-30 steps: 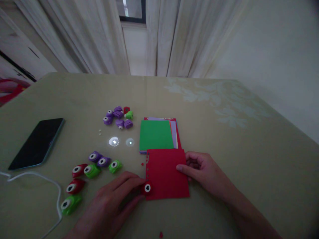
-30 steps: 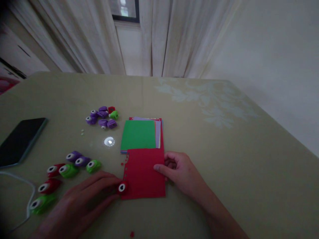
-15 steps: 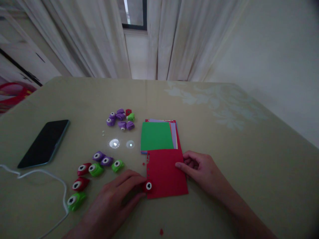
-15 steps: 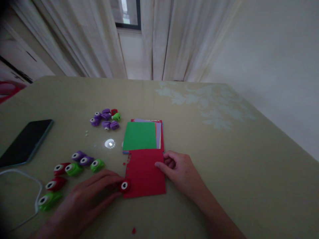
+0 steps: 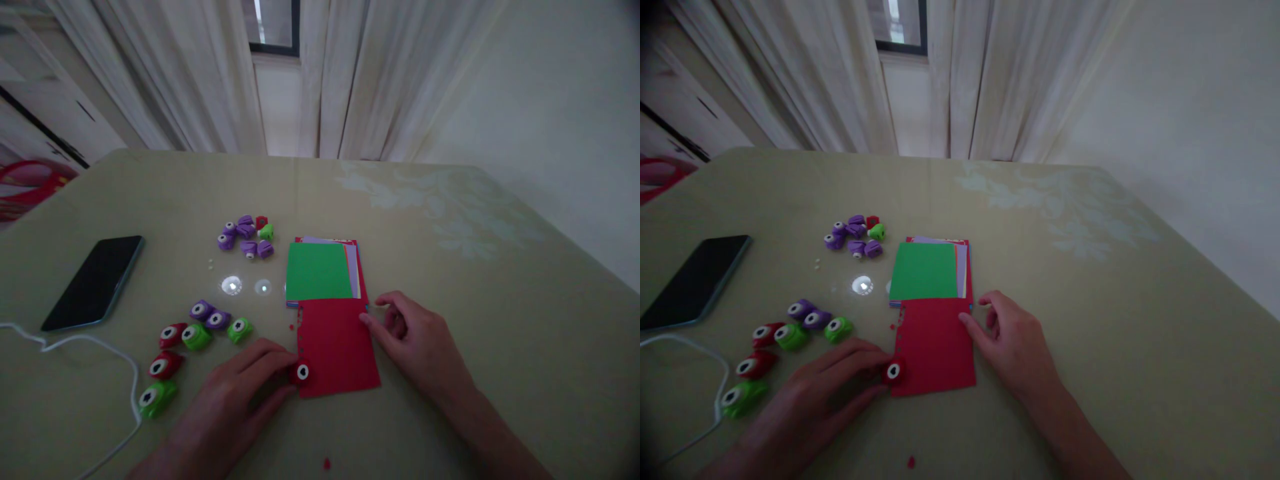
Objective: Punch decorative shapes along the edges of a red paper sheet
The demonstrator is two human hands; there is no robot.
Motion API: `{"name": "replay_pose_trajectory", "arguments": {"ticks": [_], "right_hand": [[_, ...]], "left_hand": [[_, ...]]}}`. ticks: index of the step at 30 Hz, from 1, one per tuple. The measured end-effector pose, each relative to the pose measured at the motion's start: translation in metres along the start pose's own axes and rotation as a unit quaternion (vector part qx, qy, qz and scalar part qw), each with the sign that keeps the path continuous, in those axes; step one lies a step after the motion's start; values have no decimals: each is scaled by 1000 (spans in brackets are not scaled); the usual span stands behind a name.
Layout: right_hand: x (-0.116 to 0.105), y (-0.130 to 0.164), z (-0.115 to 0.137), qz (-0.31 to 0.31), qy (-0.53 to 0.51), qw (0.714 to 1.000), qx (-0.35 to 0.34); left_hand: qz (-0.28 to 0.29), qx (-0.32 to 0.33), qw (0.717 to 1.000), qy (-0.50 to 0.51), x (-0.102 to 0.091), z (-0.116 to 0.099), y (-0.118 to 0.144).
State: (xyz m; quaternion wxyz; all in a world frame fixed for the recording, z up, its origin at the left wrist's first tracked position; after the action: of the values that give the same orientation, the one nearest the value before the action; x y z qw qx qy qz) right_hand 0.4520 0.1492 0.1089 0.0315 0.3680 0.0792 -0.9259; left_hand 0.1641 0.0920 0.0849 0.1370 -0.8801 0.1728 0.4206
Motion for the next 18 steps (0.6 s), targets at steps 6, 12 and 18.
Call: {"name": "replay_pose_trajectory", "arguments": {"ticks": [6, 12, 18], "right_hand": [[23, 29, 52, 59, 12, 955, -290], [46, 40, 71, 147, 15, 920, -364], [51, 40, 72, 107, -8, 914, -390]], "left_hand": [[15, -12, 999, 33, 2, 0, -1], [44, -28, 998, 42, 1, -1, -3], [46, -17, 997, 52, 2, -5, -4]]}}
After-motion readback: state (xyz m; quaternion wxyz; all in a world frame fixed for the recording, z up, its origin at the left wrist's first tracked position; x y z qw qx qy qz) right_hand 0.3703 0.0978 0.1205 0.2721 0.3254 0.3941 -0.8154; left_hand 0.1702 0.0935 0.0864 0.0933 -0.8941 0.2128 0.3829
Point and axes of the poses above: each hand's wrist, its own y-axis away from the middle knuckle, its own x-axis out of the palm, z = x × y, the point moved 4 cm from there along -y, towards the middle knuckle, and after that the axes turned 10 degrees about -y, right-handed, at the moved point
